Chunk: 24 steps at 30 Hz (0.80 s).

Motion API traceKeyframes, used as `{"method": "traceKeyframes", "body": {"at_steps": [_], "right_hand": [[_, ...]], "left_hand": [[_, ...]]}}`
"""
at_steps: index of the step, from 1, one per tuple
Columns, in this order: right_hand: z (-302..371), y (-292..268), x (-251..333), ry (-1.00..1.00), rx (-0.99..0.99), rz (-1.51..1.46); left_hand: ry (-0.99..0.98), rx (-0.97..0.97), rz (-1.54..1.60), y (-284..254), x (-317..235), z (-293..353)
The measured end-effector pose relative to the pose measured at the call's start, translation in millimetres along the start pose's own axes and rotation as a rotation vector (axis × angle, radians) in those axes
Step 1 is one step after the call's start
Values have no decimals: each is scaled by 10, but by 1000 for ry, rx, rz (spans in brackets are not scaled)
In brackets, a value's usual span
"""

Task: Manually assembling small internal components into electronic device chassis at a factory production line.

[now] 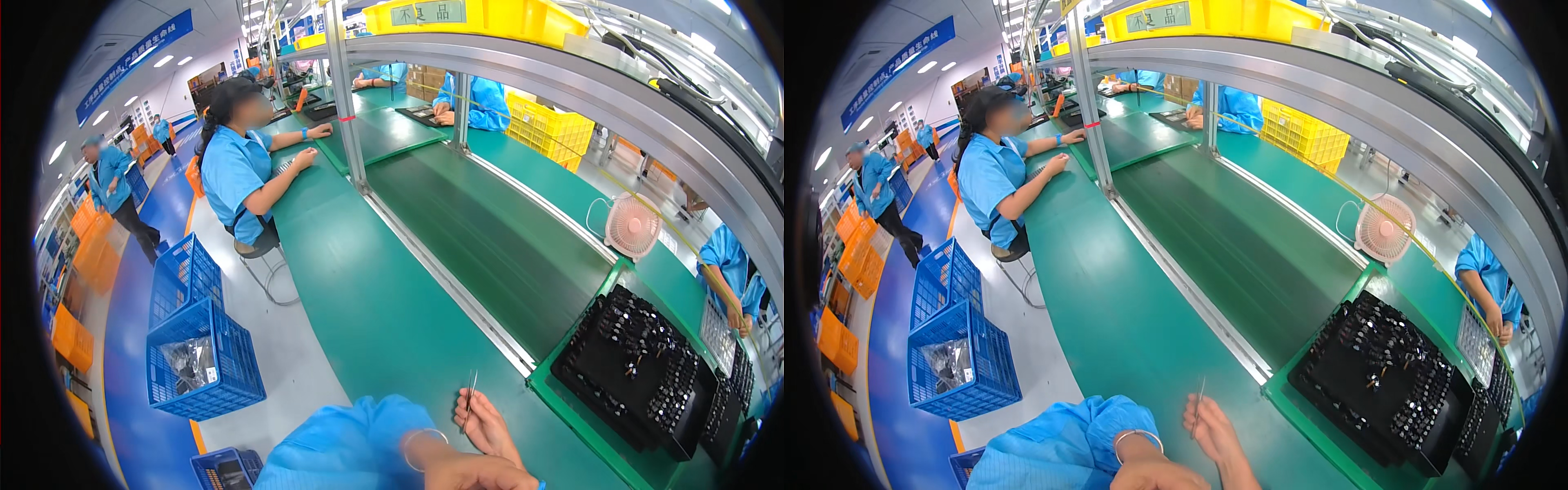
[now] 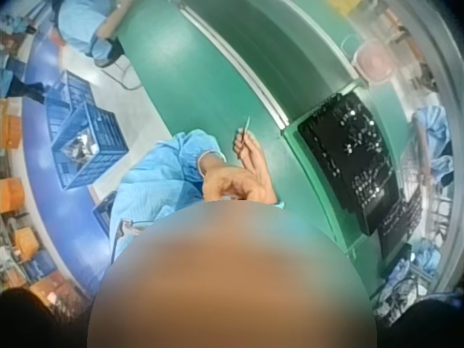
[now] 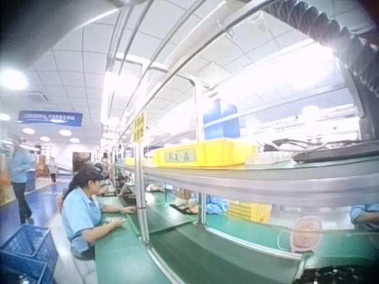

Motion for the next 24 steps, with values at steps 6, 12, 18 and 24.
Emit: {"method": "traceKeyframes", "body": {"at_steps": [6, 12, 18, 24], "right_hand": [[-20, -5, -4, 0, 8, 0], [-16, 3, 0, -9, 9, 17], [-10, 12, 19, -13, -4, 28], [-35, 22, 33, -24, -14, 34]], "left_hand": [[-44, 26, 171, 50, 5, -56], [-155, -97, 230, 63, 69, 4], [-134, -124, 238, 33, 69, -17], [-101, -33, 211, 21, 6, -14]]}}
Point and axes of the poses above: each hand's wrist, its own z-axis away from the middle knuckle, its own y-axis out of the palm, x = y × z, the point moved 7 cm from there along -z, towards the middle knuckle, and after that the axes turned 10 degrees about -z, right-handed, at the moved point
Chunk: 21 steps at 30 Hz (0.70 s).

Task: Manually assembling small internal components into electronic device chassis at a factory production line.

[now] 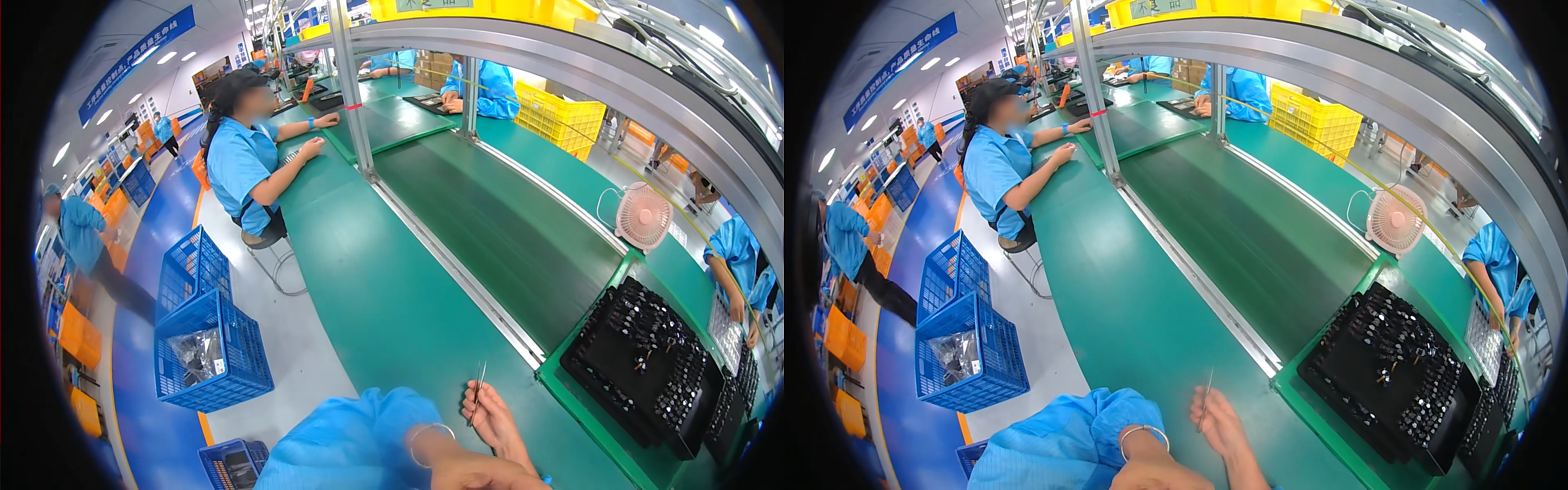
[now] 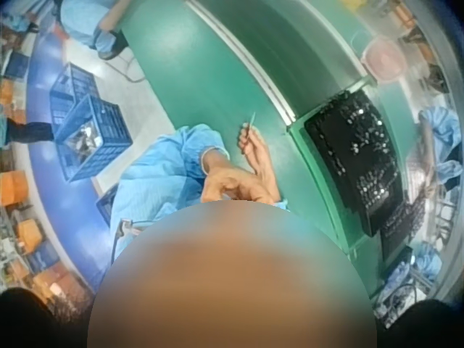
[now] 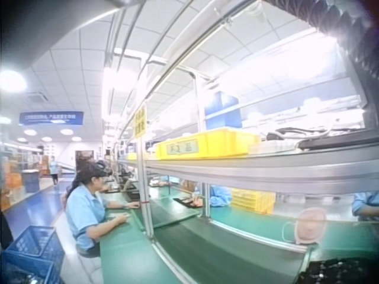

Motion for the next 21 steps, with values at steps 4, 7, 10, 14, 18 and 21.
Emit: {"method": "traceKeyframes", "body": {"at_steps": [4, 7, 10, 14, 18, 21], "right_hand": [[-33, 97, -120, 80, 52, 7], [12, 42, 33, -28, 46, -6], [82, 51, -19, 10, 35, 8], [111, 57, 23, 13, -87, 28], [91, -35, 75, -24, -92, 65], [59, -108, 36, 14, -39, 57]], "left_hand": [[17, 5, -87, 52, -62, 56], [73, 1, -400, 3, -97, 94], [87, 17, -649, 173, -206, 32], [446, 6, -385, 186, -718, -60], [479, -27, -433, 210, -802, 182], [477, 35, -519, 253, -757, 142]]}}
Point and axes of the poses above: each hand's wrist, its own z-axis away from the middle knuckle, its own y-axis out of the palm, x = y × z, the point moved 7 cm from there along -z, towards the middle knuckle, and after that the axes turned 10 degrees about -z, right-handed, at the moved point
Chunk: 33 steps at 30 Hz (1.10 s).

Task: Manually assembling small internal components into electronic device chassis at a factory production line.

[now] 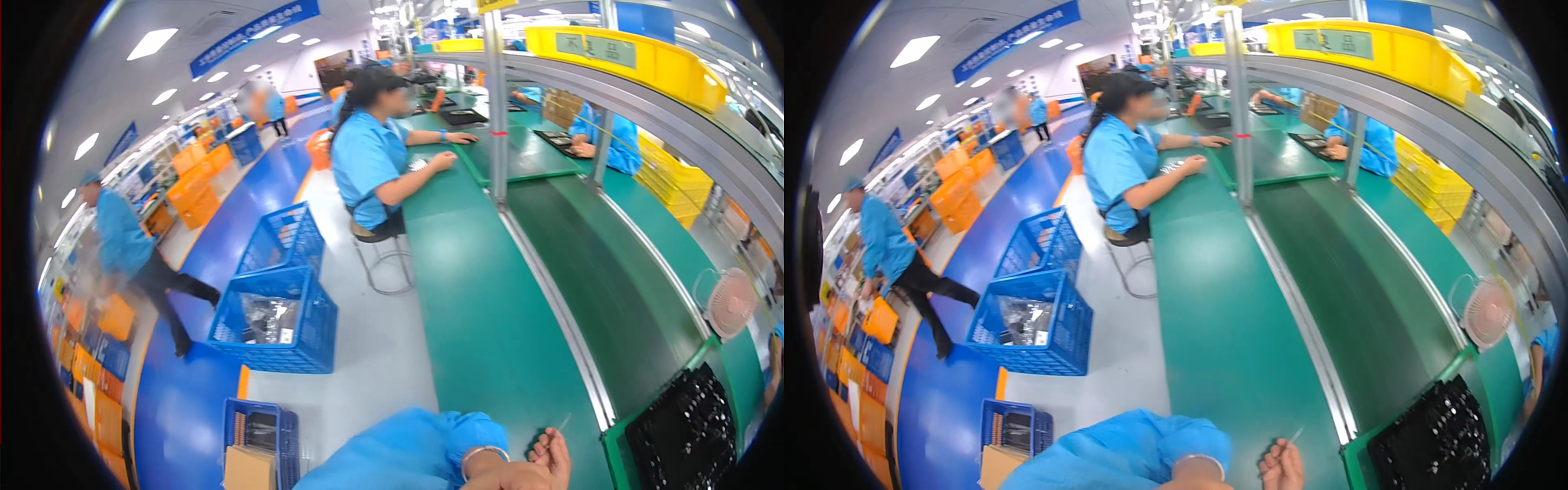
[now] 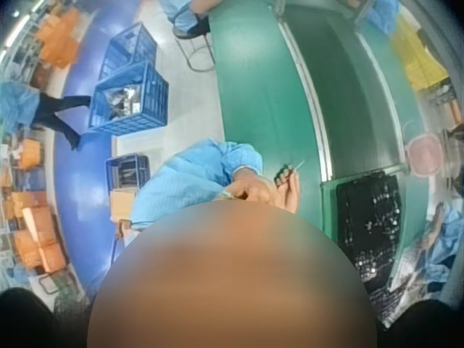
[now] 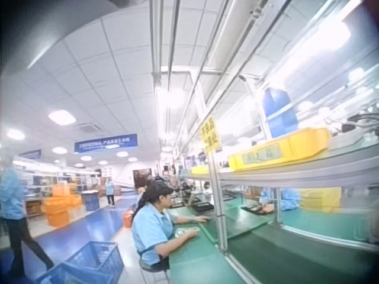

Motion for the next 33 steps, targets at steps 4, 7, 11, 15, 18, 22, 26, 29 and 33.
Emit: {"method": "traceKeyframes", "body": {"at_steps": [4, 7, 11, 15, 18, 22, 26, 29, 33], "right_hand": [[-3, 135, 23, -98, -62, 45], [-25, 96, -16, -45, 0, -9], [-9, 172, -3, -42, -15, 13], [6, 199, 7, -29, 21, -20], [13, 173, 6, -22, 35, -28], [5, 145, 12, -30, 22, -32], [12, 176, 2, -9, 19, -33], [8, 177, 0, -4, 21, -29], [4, 167, -1, -7, 22, -31]], "left_hand": [[-81, -157, 166, -50, 222, 47], [-145, -118, 248, -50, 339, 42], [-187, -96, 272, -44, 407, 98], [-219, -67, 247, -31, 472, 82], [-187, -69, 247, 4, 530, 71], [-120, -133, 307, -18, 529, 114], [-142, -140, 296, -16, 554, 129], [-157, -137, 286, -32, 561, 115], [-188, -125, 272, -26, 579, 129]]}}
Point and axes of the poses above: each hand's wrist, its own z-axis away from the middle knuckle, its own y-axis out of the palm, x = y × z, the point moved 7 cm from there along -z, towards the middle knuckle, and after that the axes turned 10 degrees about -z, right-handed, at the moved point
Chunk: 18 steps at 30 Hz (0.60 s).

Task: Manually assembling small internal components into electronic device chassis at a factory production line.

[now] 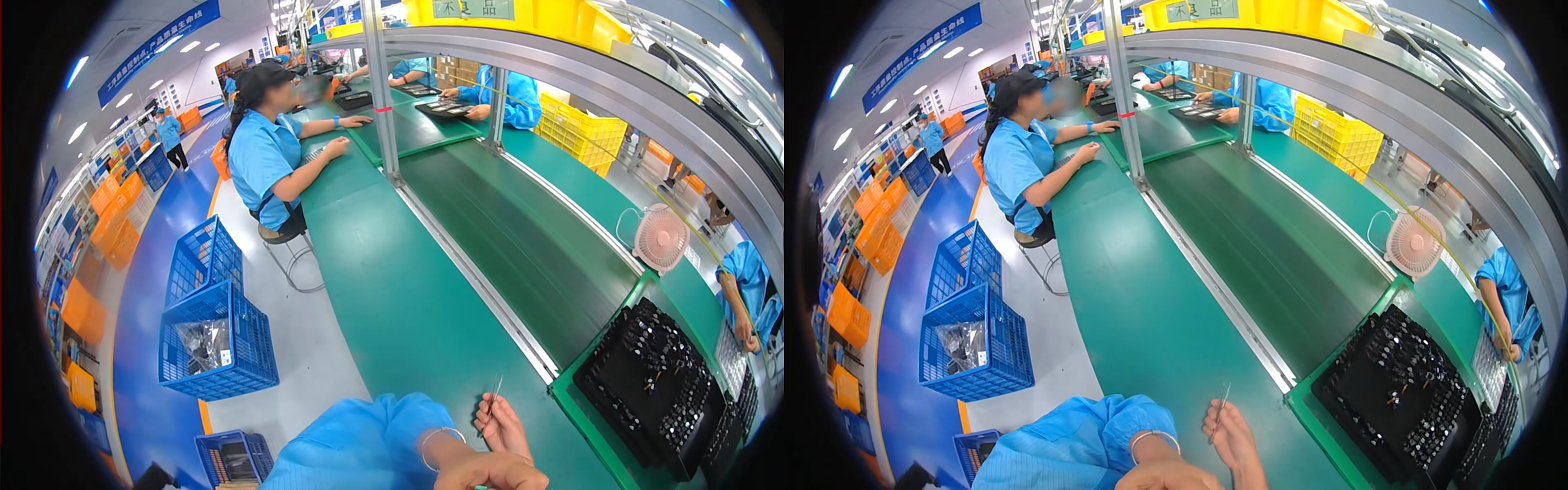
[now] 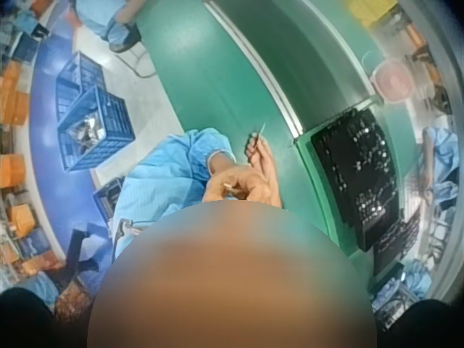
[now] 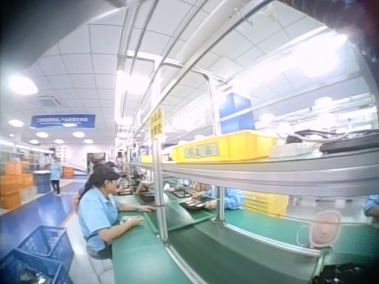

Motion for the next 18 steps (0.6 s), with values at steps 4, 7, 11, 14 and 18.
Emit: {"method": "traceKeyframes", "body": {"at_steps": [4, 7, 11, 14, 18], "right_hand": [[-7, 8, -13, 8, 9, -11], [4, 0, -4, -1, -13, -2], [-6, -21, 2, 2, -5, 2], [-12, -26, 0, 4, -3, -1], [-13, -8, 3, 9, -2, 1]], "left_hand": [[-3, 57, 96, 45, 87, 75], [88, 121, 28, 44, 46, 54], [119, 53, -85, 23, -18, -23], [139, 8, -159, 13, -54, -19], [119, -61, -149, -11, -50, -9]]}}
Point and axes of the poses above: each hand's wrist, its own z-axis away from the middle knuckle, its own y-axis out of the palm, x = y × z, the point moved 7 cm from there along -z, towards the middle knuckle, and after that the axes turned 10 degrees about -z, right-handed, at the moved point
